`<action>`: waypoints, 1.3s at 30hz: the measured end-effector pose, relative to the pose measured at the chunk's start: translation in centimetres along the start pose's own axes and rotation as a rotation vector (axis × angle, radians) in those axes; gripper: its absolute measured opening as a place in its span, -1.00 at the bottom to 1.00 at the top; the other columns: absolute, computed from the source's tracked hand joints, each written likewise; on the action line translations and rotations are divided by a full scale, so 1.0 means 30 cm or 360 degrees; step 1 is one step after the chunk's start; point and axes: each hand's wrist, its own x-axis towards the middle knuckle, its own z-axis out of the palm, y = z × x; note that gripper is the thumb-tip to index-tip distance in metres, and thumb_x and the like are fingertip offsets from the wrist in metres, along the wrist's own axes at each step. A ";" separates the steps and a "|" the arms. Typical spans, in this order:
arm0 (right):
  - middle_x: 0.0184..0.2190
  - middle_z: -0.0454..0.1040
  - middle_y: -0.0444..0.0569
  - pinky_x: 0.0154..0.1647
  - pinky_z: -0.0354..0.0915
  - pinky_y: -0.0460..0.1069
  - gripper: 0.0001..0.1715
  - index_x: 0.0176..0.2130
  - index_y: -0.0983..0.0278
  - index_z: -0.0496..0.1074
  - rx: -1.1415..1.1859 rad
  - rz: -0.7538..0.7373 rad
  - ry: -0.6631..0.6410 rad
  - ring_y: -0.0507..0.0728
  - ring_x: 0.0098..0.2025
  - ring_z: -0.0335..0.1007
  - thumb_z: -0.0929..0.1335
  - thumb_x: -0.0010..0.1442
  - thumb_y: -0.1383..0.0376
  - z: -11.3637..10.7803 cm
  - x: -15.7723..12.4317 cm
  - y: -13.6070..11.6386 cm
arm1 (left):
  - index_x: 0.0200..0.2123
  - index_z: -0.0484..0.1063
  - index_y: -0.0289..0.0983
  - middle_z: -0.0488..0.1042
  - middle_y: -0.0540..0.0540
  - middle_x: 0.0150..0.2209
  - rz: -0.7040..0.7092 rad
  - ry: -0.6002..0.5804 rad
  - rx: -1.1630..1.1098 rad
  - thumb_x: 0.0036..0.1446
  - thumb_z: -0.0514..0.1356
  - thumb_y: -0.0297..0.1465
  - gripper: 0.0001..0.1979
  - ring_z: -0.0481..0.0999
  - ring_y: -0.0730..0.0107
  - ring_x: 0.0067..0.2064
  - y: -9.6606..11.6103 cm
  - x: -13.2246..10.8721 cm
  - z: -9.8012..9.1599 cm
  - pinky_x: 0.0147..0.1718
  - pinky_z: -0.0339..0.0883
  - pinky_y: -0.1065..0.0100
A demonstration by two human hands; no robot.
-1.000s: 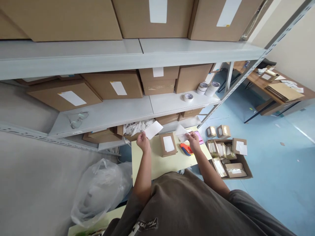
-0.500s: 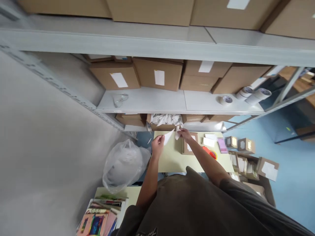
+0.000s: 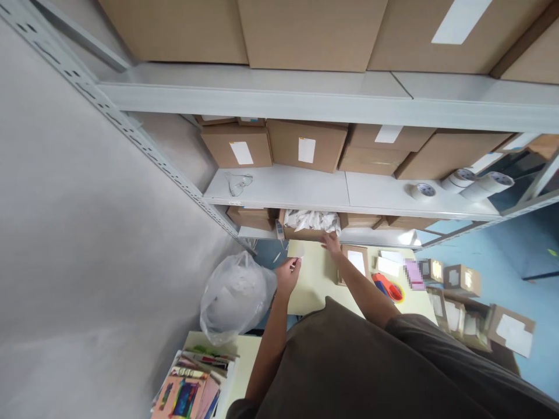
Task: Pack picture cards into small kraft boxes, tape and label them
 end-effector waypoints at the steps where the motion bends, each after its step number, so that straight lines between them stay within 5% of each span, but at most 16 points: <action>1: -0.41 0.59 0.05 -0.34 0.39 0.05 -0.36 -0.39 0.22 0.48 0.0018 0.0101 -0.0006 0.22 -0.31 0.57 0.45 0.10 -0.29 -0.022 -0.067 0.043 | -0.30 0.68 -0.16 0.64 -0.12 -0.30 0.0064 -0.0065 0.0036 0.34 0.25 -0.11 -0.68 0.58 0.28 -0.29 -0.003 0.009 0.033 -0.27 0.41 0.33; 5: -0.36 0.63 0.05 -0.23 0.45 0.05 -0.32 -0.33 0.22 0.51 0.0342 0.0392 -0.0255 0.22 -0.23 0.61 0.42 0.12 -0.34 -0.122 -0.325 0.180 | -0.33 0.69 -0.15 0.62 -0.17 -0.26 0.0299 -0.0424 0.0214 0.34 0.27 -0.20 -0.75 0.58 0.20 -0.16 -0.012 0.002 0.219 -0.07 0.46 0.24; 8: -0.35 0.63 -0.01 -0.19 0.46 0.05 -0.42 -0.31 0.21 0.50 0.0465 0.0407 -0.0006 0.20 -0.24 0.60 0.54 0.03 -0.21 -0.219 -0.417 0.221 | -0.25 0.72 -0.11 0.62 -0.18 -0.16 0.0411 -0.0733 0.0263 0.23 0.40 -0.21 -0.87 0.57 0.13 -0.04 -0.021 -0.047 0.365 0.05 0.46 0.20; 10: -0.40 0.60 -0.05 -0.23 0.46 0.05 -0.47 -0.34 0.20 0.47 0.0485 0.0402 0.0237 0.19 -0.29 0.58 0.59 -0.06 -0.11 -0.293 -0.429 0.230 | -0.15 0.73 -0.10 0.62 -0.18 -0.07 0.0397 -0.0876 0.0231 0.12 0.49 -0.16 -0.75 0.57 0.11 0.01 -0.034 -0.083 0.445 0.08 0.46 0.21; 15: -0.40 0.58 -0.06 -0.22 0.49 0.07 -0.52 -0.36 0.17 0.40 0.0528 0.0399 0.0399 0.17 -0.35 0.56 0.59 -0.09 -0.01 -0.437 -0.416 0.262 | -0.11 0.68 -0.24 0.66 -0.18 -0.17 -0.0298 -0.0689 0.0073 0.24 0.30 0.00 -0.56 0.61 0.21 -0.19 -0.092 -0.124 0.585 -0.13 0.46 0.26; 22: -0.56 0.44 -0.20 -0.38 0.31 -0.01 -0.63 -0.32 0.20 0.49 0.0097 0.0492 0.0563 0.10 -0.46 0.40 0.56 -0.05 0.06 -0.493 -0.385 0.364 | -0.43 0.62 -0.23 0.66 -0.10 -0.40 -0.0589 -0.0671 0.0239 0.17 0.30 -0.11 -0.69 0.59 0.26 -0.30 -0.146 -0.124 0.694 -0.23 0.35 0.34; 28: -0.54 0.42 -0.25 -0.25 0.33 0.01 -0.44 0.02 0.21 0.54 -0.0570 0.0369 0.0720 0.14 -0.40 0.42 0.50 -0.03 0.33 -0.550 -0.336 0.389 | -0.37 0.66 -0.25 0.70 -0.17 -0.30 -0.0717 -0.0725 0.0575 0.29 0.28 -0.23 -0.74 0.63 0.22 -0.24 -0.148 -0.153 0.761 -0.26 0.27 0.35; 35: -0.45 0.49 -0.16 -0.11 0.32 0.04 -0.48 0.07 0.20 0.50 -0.0747 0.0407 0.0675 0.21 -0.26 0.50 0.50 0.09 0.35 -0.547 -0.318 0.434 | -0.19 0.70 -0.23 0.72 -0.24 -0.13 -0.0733 -0.0724 0.0778 0.36 0.23 -0.19 -0.71 0.66 0.14 -0.11 -0.154 -0.170 0.793 -0.22 0.29 0.31; 39: -0.24 0.63 0.06 -0.02 0.32 0.10 -0.44 0.14 0.19 0.47 -0.0924 0.0474 0.0669 0.31 -0.06 0.57 0.54 0.18 0.25 -0.551 -0.323 0.425 | -0.18 0.69 -0.29 0.70 -0.38 -0.11 -0.0733 -0.0795 0.1033 0.32 0.27 -0.09 -0.62 0.66 -0.02 -0.03 -0.154 -0.156 0.784 -0.17 0.33 0.24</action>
